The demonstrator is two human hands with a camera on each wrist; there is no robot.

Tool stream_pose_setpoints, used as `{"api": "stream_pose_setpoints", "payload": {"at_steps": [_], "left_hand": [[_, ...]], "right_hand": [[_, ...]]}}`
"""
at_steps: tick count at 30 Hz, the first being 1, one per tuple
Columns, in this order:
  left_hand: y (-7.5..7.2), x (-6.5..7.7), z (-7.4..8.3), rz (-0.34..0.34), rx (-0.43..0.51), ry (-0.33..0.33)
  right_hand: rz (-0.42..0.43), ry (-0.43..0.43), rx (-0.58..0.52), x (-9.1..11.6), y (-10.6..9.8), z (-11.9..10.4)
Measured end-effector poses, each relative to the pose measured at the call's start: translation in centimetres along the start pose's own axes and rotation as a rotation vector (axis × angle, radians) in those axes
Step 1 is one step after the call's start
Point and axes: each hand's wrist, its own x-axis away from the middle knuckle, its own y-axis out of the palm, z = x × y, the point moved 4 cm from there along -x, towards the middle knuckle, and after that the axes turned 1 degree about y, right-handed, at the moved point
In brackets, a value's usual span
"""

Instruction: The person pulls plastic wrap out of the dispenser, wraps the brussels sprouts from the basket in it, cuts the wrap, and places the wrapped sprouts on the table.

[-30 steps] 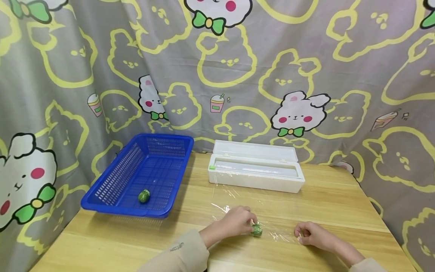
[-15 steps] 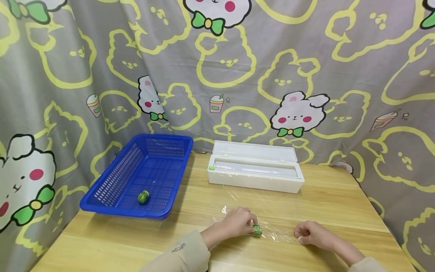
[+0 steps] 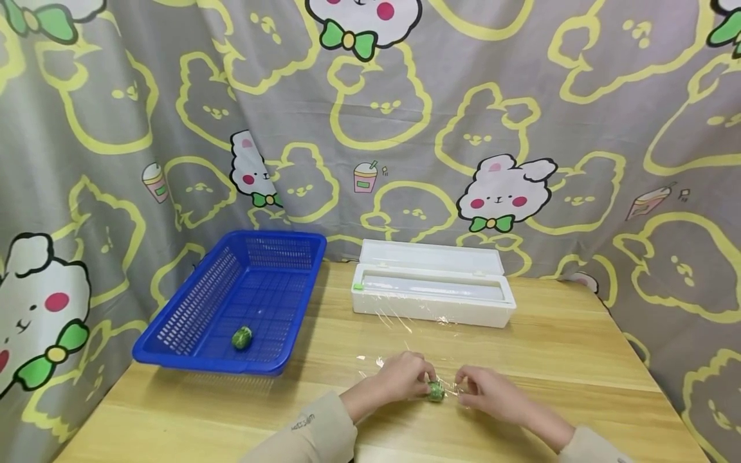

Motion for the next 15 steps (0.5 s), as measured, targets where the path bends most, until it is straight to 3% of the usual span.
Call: {"api": "stream_pose_setpoints", "payload": {"at_steps": [8, 15], "left_hand": [[0.1, -0.2, -0.5, -0.035, 0.132, -0.053], [0.1, -0.4, -0.9, -0.047, 0.164, -0.036]], "right_hand": [[-0.004, -0.039, -0.034, -1.7, 1.9, -1.0], [0.023, -0.029, 0.006, -2.5, 2.4, -0.8]]}}
